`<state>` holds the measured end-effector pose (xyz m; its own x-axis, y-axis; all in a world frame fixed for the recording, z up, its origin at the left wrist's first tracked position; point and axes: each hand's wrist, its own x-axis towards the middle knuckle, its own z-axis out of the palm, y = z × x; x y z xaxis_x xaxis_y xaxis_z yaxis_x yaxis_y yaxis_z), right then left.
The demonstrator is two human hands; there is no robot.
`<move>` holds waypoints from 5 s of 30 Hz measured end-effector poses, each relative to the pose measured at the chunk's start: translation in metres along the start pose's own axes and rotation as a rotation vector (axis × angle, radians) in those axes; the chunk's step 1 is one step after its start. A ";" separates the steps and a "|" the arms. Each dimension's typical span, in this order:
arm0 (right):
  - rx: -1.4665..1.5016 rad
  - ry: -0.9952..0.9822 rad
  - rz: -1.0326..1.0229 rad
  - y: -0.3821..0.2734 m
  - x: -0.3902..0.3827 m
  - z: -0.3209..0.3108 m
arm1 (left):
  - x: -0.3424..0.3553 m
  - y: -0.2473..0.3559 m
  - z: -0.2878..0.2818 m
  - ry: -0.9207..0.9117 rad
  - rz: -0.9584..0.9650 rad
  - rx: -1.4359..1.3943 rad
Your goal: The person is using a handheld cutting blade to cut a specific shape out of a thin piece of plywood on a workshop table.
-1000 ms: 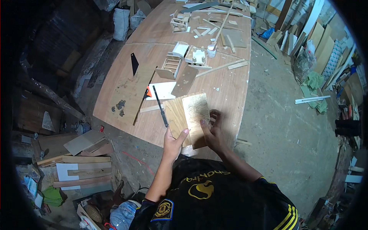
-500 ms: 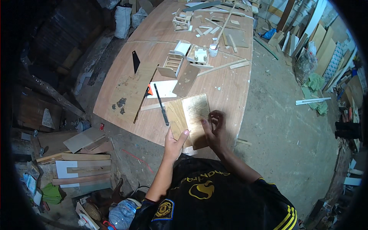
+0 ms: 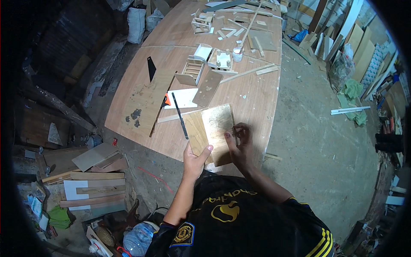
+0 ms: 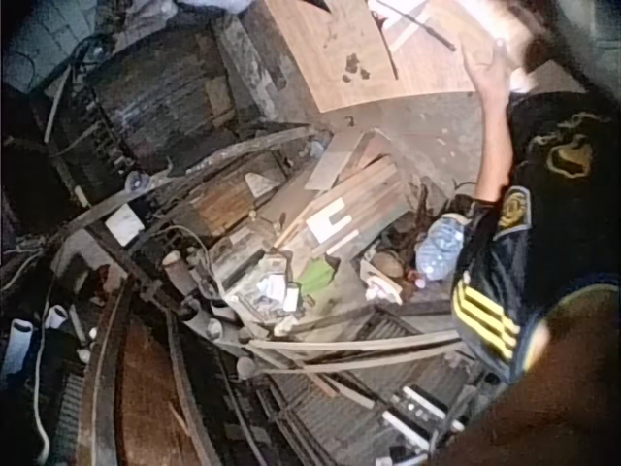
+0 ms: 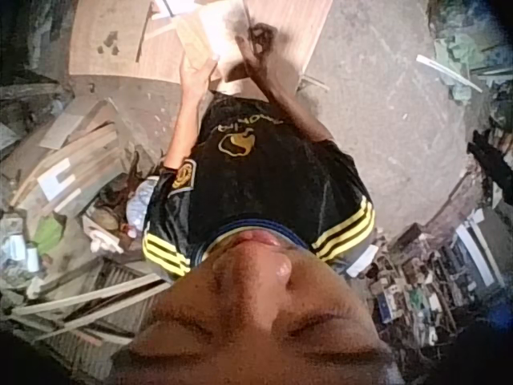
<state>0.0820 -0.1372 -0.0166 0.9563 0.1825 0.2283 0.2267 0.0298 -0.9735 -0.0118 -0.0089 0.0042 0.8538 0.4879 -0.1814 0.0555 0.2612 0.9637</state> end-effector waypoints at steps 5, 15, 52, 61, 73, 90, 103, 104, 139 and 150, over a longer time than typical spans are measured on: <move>0.040 0.018 0.021 0.006 -0.004 0.000 | -0.002 0.001 -0.002 0.007 -0.019 0.060; 0.206 -0.069 0.115 -0.007 -0.004 -0.002 | -0.003 0.009 0.001 0.009 -0.014 0.045; -0.120 -0.477 0.087 -0.030 -0.012 -0.032 | -0.020 0.031 0.000 0.104 0.146 0.185; 0.615 -0.128 0.721 0.008 -0.014 -0.061 | -0.009 0.028 -0.022 0.284 0.167 0.037; 0.381 -0.178 0.463 -0.002 0.010 -0.088 | -0.009 0.031 -0.037 0.271 0.071 -0.156; -0.734 -0.581 0.537 0.182 -0.036 -0.092 | -0.018 0.016 -0.052 0.277 -0.073 -0.507; -1.142 -0.477 0.291 0.177 -0.050 -0.103 | -0.018 0.014 -0.061 0.173 -0.068 -0.528; -1.178 -0.476 0.293 0.175 -0.051 -0.103 | -0.018 0.014 -0.061 0.167 -0.072 -0.537; -0.416 -0.136 -0.448 -0.062 -0.032 0.041 | -0.031 0.008 -0.002 0.149 0.224 -0.398; -0.470 -0.124 -0.582 -0.074 -0.030 0.034 | -0.042 0.029 -0.012 0.174 0.214 -0.158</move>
<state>0.0305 -0.1111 0.0485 0.6368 0.3758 0.6732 0.7698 -0.2616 -0.5821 -0.0523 -0.0113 0.0374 0.7350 0.6778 -0.0216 -0.2090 0.2567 0.9436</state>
